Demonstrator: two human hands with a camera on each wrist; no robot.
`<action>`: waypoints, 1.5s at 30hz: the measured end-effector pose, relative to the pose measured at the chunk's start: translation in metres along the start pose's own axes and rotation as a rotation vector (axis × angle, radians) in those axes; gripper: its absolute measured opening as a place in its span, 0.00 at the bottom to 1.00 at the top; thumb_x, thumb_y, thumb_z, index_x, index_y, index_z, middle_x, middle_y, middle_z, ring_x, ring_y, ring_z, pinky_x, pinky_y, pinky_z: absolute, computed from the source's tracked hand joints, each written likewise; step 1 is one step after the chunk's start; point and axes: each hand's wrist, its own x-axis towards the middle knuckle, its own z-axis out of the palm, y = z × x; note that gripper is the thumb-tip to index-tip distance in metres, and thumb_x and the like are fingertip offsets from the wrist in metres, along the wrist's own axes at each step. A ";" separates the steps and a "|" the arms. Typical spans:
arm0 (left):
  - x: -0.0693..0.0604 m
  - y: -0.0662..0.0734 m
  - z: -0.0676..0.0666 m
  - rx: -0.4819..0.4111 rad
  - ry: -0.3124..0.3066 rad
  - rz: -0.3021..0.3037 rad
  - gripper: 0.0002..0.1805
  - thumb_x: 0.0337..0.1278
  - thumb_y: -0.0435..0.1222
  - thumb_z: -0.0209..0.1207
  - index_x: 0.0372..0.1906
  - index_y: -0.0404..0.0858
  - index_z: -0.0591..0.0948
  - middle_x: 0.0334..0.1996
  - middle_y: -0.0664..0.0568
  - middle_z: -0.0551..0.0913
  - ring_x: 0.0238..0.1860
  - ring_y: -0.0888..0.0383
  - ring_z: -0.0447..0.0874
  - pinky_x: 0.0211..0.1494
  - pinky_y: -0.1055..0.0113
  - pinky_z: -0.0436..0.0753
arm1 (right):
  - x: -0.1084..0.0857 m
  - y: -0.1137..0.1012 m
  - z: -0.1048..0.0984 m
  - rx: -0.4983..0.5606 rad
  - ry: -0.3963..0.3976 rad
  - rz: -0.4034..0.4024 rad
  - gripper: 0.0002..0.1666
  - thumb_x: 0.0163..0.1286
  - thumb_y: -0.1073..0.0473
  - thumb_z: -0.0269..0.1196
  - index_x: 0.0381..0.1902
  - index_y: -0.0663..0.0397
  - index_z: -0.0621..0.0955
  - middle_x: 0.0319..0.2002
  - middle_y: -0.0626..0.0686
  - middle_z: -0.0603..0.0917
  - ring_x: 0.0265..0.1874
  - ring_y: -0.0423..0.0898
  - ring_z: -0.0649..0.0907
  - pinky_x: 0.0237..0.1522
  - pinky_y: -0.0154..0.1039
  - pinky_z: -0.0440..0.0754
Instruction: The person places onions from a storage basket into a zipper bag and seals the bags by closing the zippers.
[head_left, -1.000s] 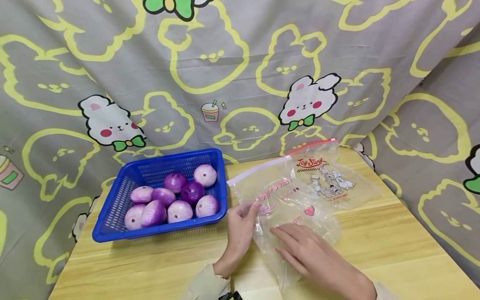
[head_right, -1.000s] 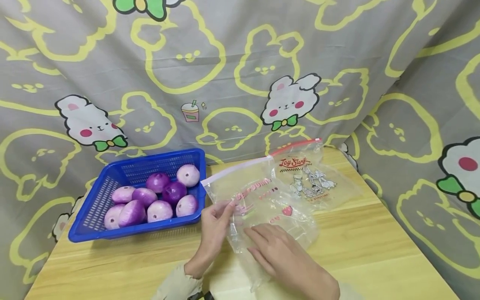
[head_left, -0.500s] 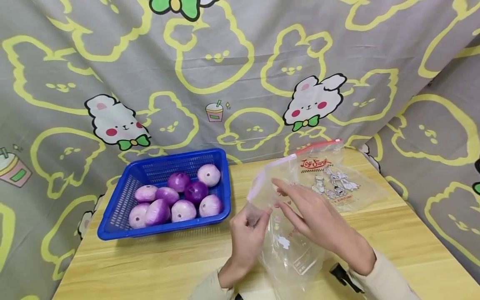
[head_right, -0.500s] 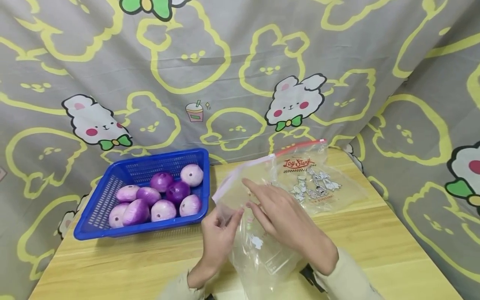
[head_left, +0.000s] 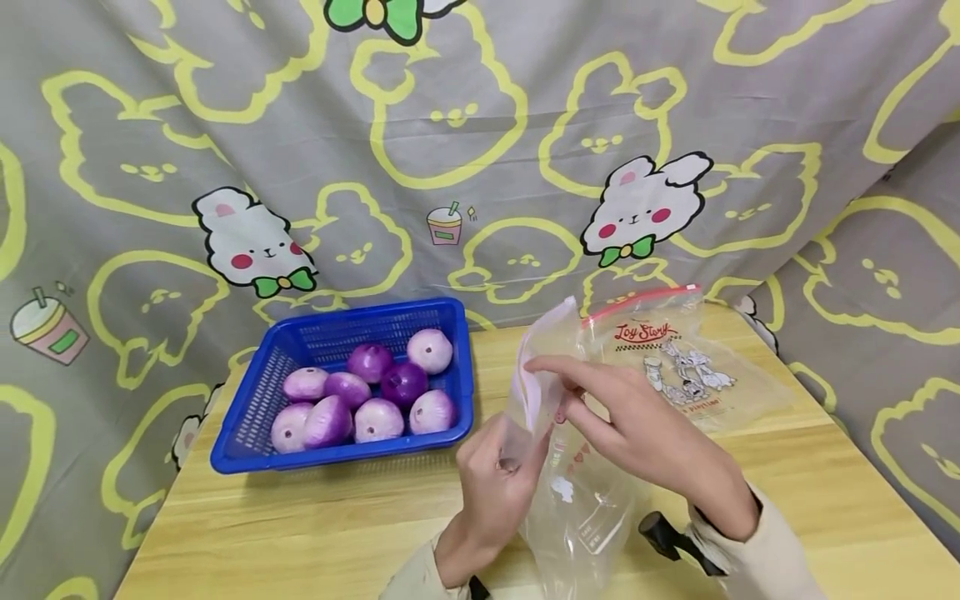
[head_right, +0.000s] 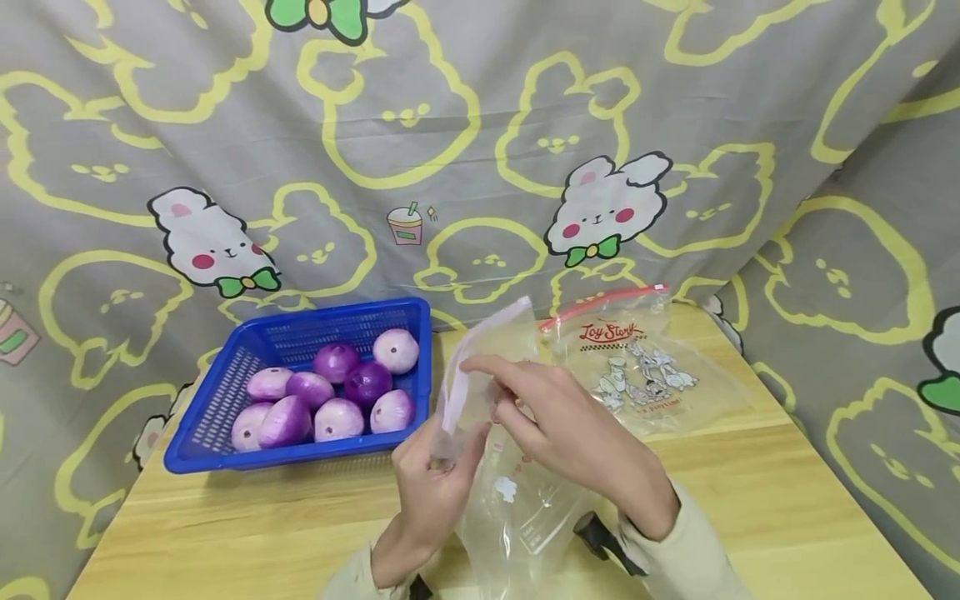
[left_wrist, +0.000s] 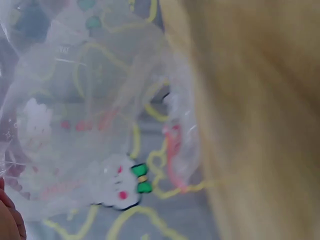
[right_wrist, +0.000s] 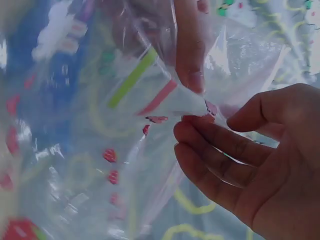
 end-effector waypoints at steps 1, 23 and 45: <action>0.003 0.002 -0.001 0.005 0.007 0.031 0.13 0.43 0.24 0.67 0.24 0.38 0.74 0.17 0.55 0.70 0.19 0.65 0.67 0.21 0.79 0.67 | 0.000 -0.003 -0.002 0.006 0.004 -0.008 0.26 0.71 0.68 0.58 0.63 0.41 0.78 0.45 0.38 0.83 0.29 0.32 0.76 0.37 0.33 0.78; 0.042 -0.010 -0.048 -0.411 -0.926 -0.600 0.51 0.62 0.25 0.60 0.80 0.54 0.45 0.75 0.50 0.61 0.70 0.52 0.68 0.63 0.58 0.77 | -0.004 -0.013 0.008 -0.161 0.174 0.005 0.09 0.61 0.67 0.69 0.40 0.53 0.85 0.40 0.47 0.88 0.41 0.42 0.85 0.42 0.41 0.83; 0.035 0.000 -0.034 -0.106 -0.334 -0.410 0.24 0.60 0.22 0.56 0.60 0.38 0.70 0.24 0.54 0.85 0.24 0.62 0.82 0.27 0.68 0.83 | 0.003 -0.017 0.036 -0.338 -0.099 0.025 0.24 0.63 0.55 0.69 0.54 0.62 0.81 0.44 0.54 0.87 0.45 0.49 0.85 0.58 0.52 0.76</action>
